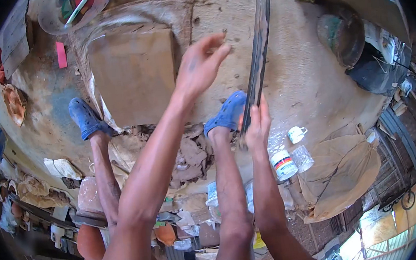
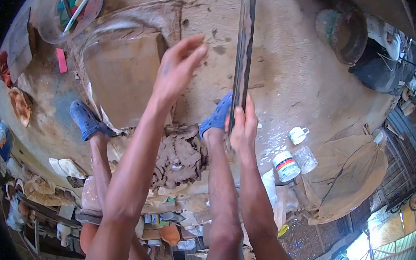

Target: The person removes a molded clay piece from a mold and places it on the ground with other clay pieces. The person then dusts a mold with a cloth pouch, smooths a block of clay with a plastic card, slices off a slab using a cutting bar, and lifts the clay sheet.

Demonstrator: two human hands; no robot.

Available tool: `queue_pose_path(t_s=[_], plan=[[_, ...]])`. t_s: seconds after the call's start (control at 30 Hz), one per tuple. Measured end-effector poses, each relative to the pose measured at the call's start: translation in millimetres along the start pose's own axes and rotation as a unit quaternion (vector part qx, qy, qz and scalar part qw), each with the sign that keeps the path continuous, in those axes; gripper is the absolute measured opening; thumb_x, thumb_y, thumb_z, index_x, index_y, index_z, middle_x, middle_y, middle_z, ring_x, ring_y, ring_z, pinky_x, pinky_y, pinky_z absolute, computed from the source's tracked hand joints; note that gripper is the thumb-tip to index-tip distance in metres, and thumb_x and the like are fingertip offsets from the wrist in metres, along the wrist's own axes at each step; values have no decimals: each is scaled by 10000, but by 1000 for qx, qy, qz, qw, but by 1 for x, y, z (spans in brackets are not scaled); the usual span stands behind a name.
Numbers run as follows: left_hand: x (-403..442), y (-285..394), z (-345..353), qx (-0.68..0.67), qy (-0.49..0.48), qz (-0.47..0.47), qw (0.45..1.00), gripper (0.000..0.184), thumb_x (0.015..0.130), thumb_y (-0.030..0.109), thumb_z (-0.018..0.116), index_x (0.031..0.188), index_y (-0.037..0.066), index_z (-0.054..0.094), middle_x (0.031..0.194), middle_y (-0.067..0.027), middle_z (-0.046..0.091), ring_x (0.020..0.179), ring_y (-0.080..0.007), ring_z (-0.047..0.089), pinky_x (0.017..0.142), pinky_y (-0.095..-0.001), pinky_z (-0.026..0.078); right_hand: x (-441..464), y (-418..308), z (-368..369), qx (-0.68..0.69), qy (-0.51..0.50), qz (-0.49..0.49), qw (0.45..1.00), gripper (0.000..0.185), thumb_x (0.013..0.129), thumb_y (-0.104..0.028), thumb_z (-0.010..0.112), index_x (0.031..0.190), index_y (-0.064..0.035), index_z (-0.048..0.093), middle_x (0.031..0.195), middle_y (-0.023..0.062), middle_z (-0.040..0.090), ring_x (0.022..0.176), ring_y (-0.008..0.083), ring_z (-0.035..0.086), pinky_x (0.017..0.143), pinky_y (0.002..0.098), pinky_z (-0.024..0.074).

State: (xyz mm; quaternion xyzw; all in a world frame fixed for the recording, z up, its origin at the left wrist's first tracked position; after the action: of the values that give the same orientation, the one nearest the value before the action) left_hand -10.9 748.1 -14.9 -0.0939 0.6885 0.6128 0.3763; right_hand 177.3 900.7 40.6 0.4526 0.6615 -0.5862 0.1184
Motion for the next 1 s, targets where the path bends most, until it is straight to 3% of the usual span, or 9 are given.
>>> queue_pose_path(t_s=[0.17,0.23,0.33,0.4,0.53,0.67,0.77,0.9,1.0], plan=[[87,64,58,-168,34,9,985,515,1048,300,625,1427,-46,590,1195,-139,727,1018,-207,703,912,-329,569,-66,6,-71,-102,3,-71,992,542,1104,-298,516,1527,31,438,919,94,634,675,161,604,602,311,505],[93,65,70,-234,48,-52,970,369,1052,272,624,1273,-20,673,1019,-78,717,895,-166,679,829,-326,572,-88,1,-89,-274,30,-157,948,543,1058,-267,607,1480,58,498,1029,175,649,818,290,649,741,394,544],[63,54,76,-267,70,-92,957,235,1042,254,649,1073,24,688,874,-18,648,785,-114,611,738,-313,549,-117,-6,-99,-346,46,-159,923,556,997,-239,693,1445,56,545,1102,227,639,958,396,631,853,466,528],[41,52,70,-197,71,-98,973,203,1027,259,682,979,63,660,826,8,606,754,-101,576,692,-307,524,-136,4,-106,-374,40,-111,920,585,960,-228,732,1441,51,551,1108,220,639,969,396,626,857,473,524],[18,44,70,-306,20,-149,940,166,1007,262,730,994,110,665,839,31,616,739,-83,563,656,-265,501,-163,3,-105,-383,42,-143,912,582,1009,-294,698,1449,53,539,1048,224,625,907,399,608,793,486,519],[12,45,76,-440,-62,-102,890,163,1023,263,721,1007,116,651,847,48,624,755,-44,569,633,-233,463,-173,2,-102,-373,33,-149,915,618,1027,-339,678,1460,72,517,1061,204,638,889,343,630,794,452,532],[1,49,69,-506,-55,-45,859,164,1040,259,694,1047,99,657,984,3,678,877,-87,614,694,-268,483,-167,17,-102,-143,29,-41,988,648,1022,-304,680,1506,70,467,1011,91,658,774,161,599,694,318,518],[-66,29,88,-471,-61,-82,876,179,1048,260,666,1015,84,676,1272,-63,668,1049,-120,613,883,-332,501,-145,-15,-89,-106,45,11,993,549,1010,-111,615,1509,65,466,941,38,632,710,82,566,594,235,470],[-145,1,114,-420,-113,-55,899,210,1041,250,670,925,76,662,1457,-76,585,1129,-114,584,989,-333,470,-116,-75,-73,-139,74,-26,987,580,1025,-193,676,1506,57,470,945,40,637,765,105,590,672,257,498]])
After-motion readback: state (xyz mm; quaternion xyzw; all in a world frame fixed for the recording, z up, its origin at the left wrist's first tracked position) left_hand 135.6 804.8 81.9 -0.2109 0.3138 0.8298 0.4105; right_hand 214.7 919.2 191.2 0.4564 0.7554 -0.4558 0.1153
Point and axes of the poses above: each hand's wrist, its own x-axis towards the middle knuckle, its own z-axis out of the palm, y = z × x, the point moved 9 cm from there along x, towards the middle knuckle
